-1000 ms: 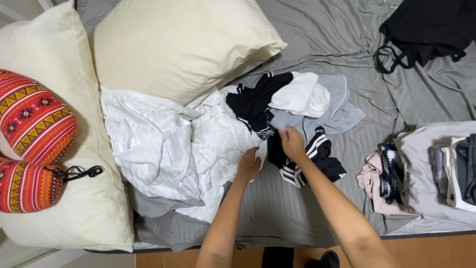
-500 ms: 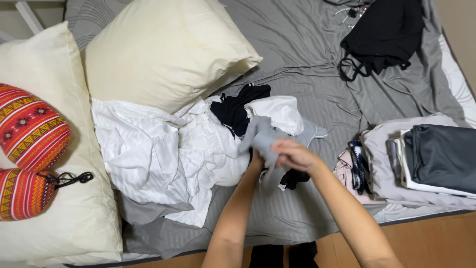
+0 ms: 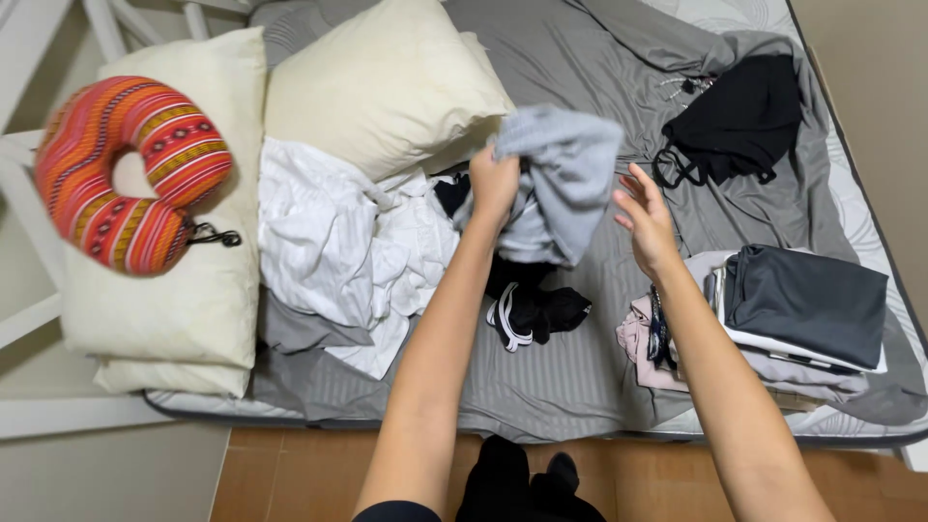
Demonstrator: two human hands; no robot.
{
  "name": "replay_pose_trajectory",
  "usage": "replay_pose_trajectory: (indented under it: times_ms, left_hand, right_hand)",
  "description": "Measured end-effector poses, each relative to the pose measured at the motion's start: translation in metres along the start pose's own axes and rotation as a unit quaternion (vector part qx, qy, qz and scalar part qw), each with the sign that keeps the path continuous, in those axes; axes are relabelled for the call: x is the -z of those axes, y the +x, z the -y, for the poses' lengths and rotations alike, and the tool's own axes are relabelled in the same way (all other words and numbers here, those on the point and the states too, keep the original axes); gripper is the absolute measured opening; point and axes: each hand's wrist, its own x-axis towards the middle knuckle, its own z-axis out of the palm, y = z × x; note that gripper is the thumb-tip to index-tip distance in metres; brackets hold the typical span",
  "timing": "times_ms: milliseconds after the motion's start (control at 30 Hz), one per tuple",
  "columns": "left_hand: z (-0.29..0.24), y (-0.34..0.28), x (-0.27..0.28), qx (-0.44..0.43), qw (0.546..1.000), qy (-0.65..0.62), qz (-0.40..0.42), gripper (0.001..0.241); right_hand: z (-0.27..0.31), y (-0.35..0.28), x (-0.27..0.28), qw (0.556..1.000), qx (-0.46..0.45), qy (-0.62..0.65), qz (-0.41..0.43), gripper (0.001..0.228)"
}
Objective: The person folds various clothing items on a bed, including dark grey shorts, light grey sweatpants, a white t-shirt, and black shorts. They smooth out each item before folding it into a compact rectangle and stacking it on the bed.
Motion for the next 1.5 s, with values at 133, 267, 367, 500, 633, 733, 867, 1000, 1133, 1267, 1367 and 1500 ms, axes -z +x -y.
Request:
replay_pose_trajectory:
  times_ms: [133, 267, 367, 500, 633, 733, 867, 1000, 1133, 1267, 1367, 1500]
  left_hand:
    - [-0.102, 0.000, -0.007, 0.135, 0.962, -0.233, -0.052, 0.016]
    - [-0.131, -0.024, 0.013, 0.280, 0.898, -0.338, -0.025, 0.022]
    - [-0.084, -0.020, 0.050, 0.276, 0.884, -0.374, 0.045, 0.019]
    - [-0.035, 0.012, 0.112, 0.201, 0.862, -0.447, 0.132, 0.015]
    - [-0.070, 0.010, 0.186, 0.189, 0.905, -0.381, -0.002, 0.016]
    - [-0.085, 0.014, 0.216, 0.111, 0.915, -0.387, 0.015, 0.029]
    - [-0.063, -0.008, 0.205, 0.058, 0.963, 0.192, 0.179, 0.082]
    - [-0.081, -0.070, 0.179, -0.184, 0.866, 0.223, 0.408, 0.134]
    - [-0.065, -0.076, 0.171, -0.290, 0.874, 0.142, 0.364, 0.142]
    - [-0.041, -0.051, 0.157, -0.099, 0.957, 0.139, 0.233, 0.070]
    - [0.000, -0.024, 0.146, -0.023, 0.976, 0.133, 0.170, 0.050]
    - [0.011, -0.012, 0.153, 0.213, 0.928, -0.086, 0.294, 0.038]
  right_hand:
    - [-0.014, -0.020, -0.022, 0.993, 0.076, -0.025, 0.082, 0.084]
    - [-0.047, -0.038, -0.061, 0.974, 0.103, -0.133, 0.149, 0.093]
    - [-0.084, -0.038, -0.067, 0.972, 0.119, -0.167, 0.114, 0.068]
    - [-0.152, -0.031, -0.057, 0.990, 0.022, -0.113, 0.083, 0.040]
    - [-0.105, -0.035, -0.084, 0.998, -0.048, -0.046, 0.020, 0.039]
    - [-0.042, -0.015, -0.112, 0.983, -0.125, 0.110, 0.073, 0.040]
    - [-0.023, 0.017, -0.156, 0.952, -0.188, 0.188, 0.151, 0.041]
    - [-0.021, 0.045, -0.180, 0.897, -0.186, 0.376, 0.136, 0.044]
    - [0.027, 0.026, -0.204, 0.869, -0.086, 0.471, 0.124, 0.044]
    - [-0.011, 0.021, -0.201, 0.940, -0.085, 0.286, 0.167, 0.040]
    - [-0.010, -0.020, -0.214, 0.975, -0.082, 0.091, 0.183, 0.045]
    - [0.008, -0.044, -0.219, 0.980, -0.043, -0.002, 0.193, 0.051]
